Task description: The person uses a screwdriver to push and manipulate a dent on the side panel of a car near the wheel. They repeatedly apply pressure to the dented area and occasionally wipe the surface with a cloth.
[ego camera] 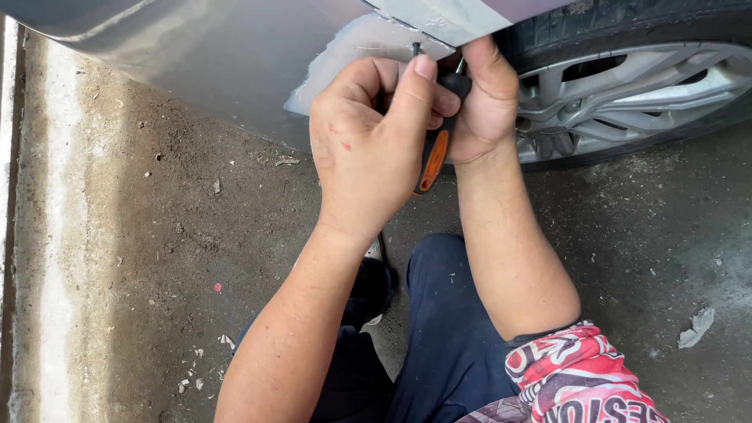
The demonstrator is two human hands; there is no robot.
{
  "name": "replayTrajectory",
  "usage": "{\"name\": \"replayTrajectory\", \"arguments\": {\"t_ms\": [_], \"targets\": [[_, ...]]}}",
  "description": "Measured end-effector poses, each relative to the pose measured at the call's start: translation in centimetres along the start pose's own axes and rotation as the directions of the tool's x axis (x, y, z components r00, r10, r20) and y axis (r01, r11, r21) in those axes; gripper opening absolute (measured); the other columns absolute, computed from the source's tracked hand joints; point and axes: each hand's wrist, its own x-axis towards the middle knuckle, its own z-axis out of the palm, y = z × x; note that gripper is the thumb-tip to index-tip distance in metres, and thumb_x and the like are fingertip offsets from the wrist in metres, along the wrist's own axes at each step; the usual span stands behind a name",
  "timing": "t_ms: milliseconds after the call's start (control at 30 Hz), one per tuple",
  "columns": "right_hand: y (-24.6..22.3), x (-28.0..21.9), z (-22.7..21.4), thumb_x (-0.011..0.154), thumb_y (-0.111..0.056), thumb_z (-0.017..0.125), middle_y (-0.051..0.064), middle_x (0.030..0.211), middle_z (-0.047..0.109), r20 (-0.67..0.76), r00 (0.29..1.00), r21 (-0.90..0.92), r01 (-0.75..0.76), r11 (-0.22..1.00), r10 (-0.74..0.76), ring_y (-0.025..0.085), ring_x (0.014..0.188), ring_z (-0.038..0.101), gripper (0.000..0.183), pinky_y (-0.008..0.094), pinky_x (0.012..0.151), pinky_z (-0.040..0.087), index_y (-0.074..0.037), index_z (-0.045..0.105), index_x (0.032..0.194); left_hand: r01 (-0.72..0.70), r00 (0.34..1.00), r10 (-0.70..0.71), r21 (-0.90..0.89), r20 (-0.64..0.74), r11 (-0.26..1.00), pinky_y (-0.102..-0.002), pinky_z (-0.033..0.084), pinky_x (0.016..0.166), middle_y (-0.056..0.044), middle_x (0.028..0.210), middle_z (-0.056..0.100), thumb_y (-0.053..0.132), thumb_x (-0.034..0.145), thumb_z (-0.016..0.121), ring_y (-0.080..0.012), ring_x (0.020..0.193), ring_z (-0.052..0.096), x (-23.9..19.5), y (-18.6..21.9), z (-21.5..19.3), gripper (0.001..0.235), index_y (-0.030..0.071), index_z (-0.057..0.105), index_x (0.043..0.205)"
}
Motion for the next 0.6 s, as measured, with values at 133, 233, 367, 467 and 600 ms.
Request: {"name": "replayTrajectory", "arguments": {"t_ms": [133, 233, 367, 467, 600], "targets": [[-0.1, -0.1, -0.5, 0.105, -0.043, 0.067, -0.002, 0.081, 0.062, 0.064, 0.998, -0.036, -0.009, 0.999, 0.011, 0.005, 0.053, 0.043, 0.044, 0.018, 0.047, 0.036, -0.005, 0.066, 0.126, 0.232, 0.973, -0.219, -0.254, 0.078, 0.939, -0.019, 0.049, 0.053, -0.002, 0.073, 0.072, 0.024, 0.102, 0.06, -0.0045, 0.059, 0.06, 0.3, -0.8, -0.1, 0.03, 0.003, 0.071, 0.085], [-0.2, 0.2, 0.2, 0.104, -0.039, 0.067, 0.0, 0.081, 0.061, -0.028, 0.999, 0.014, -0.039, 0.999, 0.04, 0.006, 0.056, 0.046, 0.042, 0.018, 0.049, 0.038, -0.003, 0.063, 0.125, 0.438, 0.899, -0.386, -0.447, 0.209, 0.78, -0.02, 0.039, 0.044, -0.003, 0.07, 0.069, 0.026, 0.104, 0.058, -0.0051, 0.051, 0.051, 0.5, -0.8, -0.4, 0.032, 0.003, 0.075, 0.088], [0.4, -0.2, -2.0, 0.102, -0.035, 0.067, 0.002, 0.089, 0.063, -0.182, 0.983, 0.054, -0.019, 0.998, 0.029, 0.008, 0.062, 0.048, 0.042, 0.022, 0.056, 0.042, -0.001, 0.06, 0.125, 0.11, 0.988, -0.111, 0.022, 0.103, 0.994, -0.02, 0.055, 0.061, -0.004, 0.079, 0.075, 0.024, 0.104, 0.067, -0.0058, 0.069, 0.066, 0.4, 0.7, -0.4, 0.032, 0.001, 0.071, 0.083], [0.6, -0.3, -2.6, 0.11, -0.039, 0.067, -0.001, 0.091, 0.063, 0.043, 0.999, 0.033, 0.013, 0.999, -0.014, 0.003, 0.059, 0.042, 0.04, 0.019, 0.054, 0.039, -0.002, 0.065, 0.125, -0.121, 0.993, 0.12, 0.093, 0.017, 0.988, -0.021, 0.055, 0.058, -0.003, 0.076, 0.074, 0.025, 0.099, 0.064, -0.0065, 0.065, 0.068, 0.2, 1.0, -0.1, 0.031, 0.0, 0.064, 0.08], [-0.3, 0.2, 0.5, 0.103, -0.038, 0.068, 0.0, 0.094, 0.064, 0.024, 1.0, 0.012, -0.01, 1.0, 0.01, 0.003, 0.058, 0.042, 0.042, 0.018, 0.047, 0.037, -0.004, 0.065, 0.127, -0.03, 1.0, 0.03, 0.049, -0.003, 0.998, -0.02, 0.056, 0.061, 0.0, 0.079, 0.076, 0.028, 0.107, 0.057, -0.0041, 0.066, 0.068, -0.1, -0.7, 0.1, 0.034, 0.006, 0.07, 0.084]]}}
